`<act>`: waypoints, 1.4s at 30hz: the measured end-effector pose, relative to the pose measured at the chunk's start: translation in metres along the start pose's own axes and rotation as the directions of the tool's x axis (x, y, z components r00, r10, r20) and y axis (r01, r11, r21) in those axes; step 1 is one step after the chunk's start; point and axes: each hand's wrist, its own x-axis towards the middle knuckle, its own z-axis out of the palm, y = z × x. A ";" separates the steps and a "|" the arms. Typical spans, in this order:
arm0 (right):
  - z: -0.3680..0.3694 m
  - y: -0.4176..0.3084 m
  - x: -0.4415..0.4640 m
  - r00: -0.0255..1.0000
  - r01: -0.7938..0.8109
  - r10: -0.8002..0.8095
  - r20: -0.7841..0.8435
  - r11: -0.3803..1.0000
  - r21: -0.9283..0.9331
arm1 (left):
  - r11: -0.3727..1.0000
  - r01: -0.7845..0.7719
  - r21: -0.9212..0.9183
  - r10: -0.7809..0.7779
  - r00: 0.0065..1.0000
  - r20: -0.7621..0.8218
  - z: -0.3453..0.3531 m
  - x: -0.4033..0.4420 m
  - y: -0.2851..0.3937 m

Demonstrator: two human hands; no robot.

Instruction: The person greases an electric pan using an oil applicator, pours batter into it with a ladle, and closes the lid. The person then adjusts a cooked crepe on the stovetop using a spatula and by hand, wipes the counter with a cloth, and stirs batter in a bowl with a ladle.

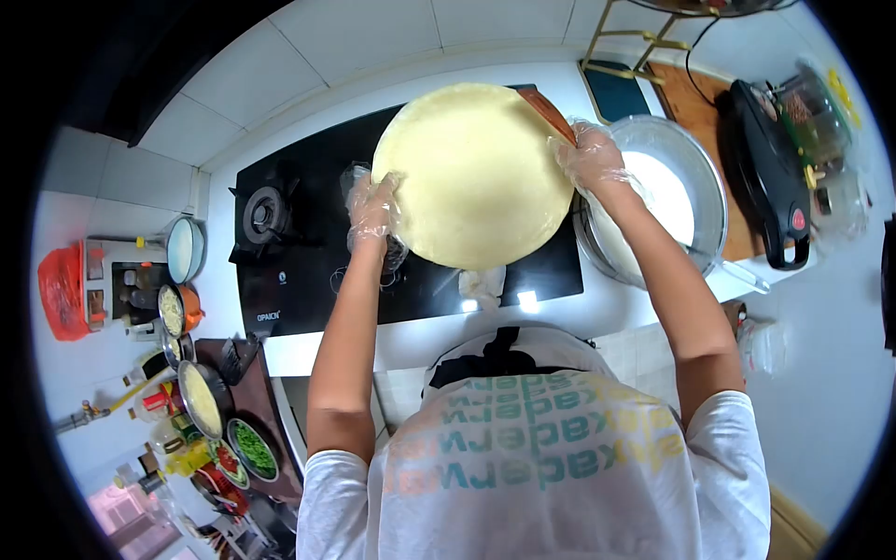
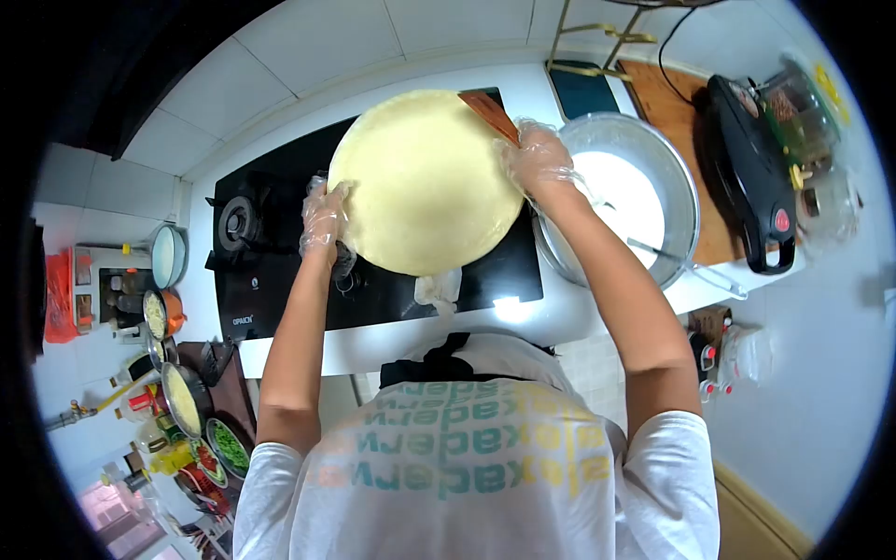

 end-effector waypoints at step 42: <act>-0.042 -0.017 -0.093 0.979 -0.176 0.132 0.157 0.932 0.318 | 0.240 -0.690 0.683 0.704 0.608 0.367 0.102 0.000 -0.013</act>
